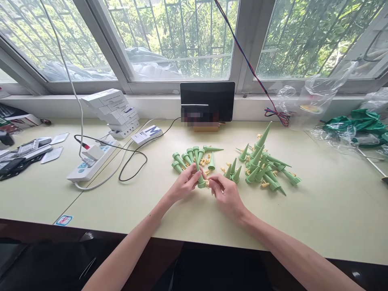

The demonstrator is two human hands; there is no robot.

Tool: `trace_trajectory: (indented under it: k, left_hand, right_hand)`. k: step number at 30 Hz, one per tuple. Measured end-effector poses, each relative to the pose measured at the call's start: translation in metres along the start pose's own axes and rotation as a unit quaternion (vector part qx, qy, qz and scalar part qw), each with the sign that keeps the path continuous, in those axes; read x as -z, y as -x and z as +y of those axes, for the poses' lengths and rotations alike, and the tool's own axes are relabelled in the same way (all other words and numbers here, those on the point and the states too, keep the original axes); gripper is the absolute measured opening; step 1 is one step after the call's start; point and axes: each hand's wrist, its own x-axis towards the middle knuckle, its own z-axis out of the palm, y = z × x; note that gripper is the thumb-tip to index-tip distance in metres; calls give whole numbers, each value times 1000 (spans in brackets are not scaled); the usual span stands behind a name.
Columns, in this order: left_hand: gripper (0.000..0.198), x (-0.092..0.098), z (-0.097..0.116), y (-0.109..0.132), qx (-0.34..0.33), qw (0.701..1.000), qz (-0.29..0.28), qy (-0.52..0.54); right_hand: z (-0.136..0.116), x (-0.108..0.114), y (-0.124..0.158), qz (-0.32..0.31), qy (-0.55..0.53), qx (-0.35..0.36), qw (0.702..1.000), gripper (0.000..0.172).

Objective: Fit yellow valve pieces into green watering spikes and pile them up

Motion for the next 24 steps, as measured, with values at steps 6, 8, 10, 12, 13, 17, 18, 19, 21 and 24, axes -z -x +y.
trace_trajectory:
  k: [6, 8, 10, 12, 13, 17, 18, 19, 21, 24]
  left_hand:
    - [27, 0, -2, 2, -16, 1000, -5, -21]
    - [27, -1, -1, 2, -15, 1000, -12, -17]
    - [27, -1, -1, 2, -14, 1000, -13, -13]
    - [27, -1, -1, 2, -12, 1000, -12, -8]
    - [27, -1, -1, 1, -11, 1000, -13, -5]
    - [28, 0, -2, 1, -8, 1000, -16, -2]
    - [29, 0, -3, 1, -8, 1000, -15, -2]
    - [29, 0, -4, 1, -8, 1000, -13, -3]
    - [29, 0, -5, 1, -8, 1000, -6, -7]
    - [29, 0, -6, 1, -7, 1000, 7, -14]
  right_hand:
    - [-2, 1, 0, 7, 25, -1, 1000, 24]
    - [-2, 1, 0, 11, 26, -3, 1000, 24]
    - [-2, 1, 0, 14, 29, -3, 999, 24]
    - [-2, 2, 0, 17, 34, -3, 999, 23]
    - [-2, 2, 0, 19, 37, -2, 999, 23]
    - [-2, 2, 0, 26, 41, 6, 999, 24]
    - [-2, 3, 0, 27, 39, 9, 999, 24]
    - [-2, 3, 0, 29, 34, 11, 999, 23]
    - [-1, 3, 0, 30, 21, 12, 999, 22]
    - [1, 2, 0, 30, 3, 14, 999, 21]
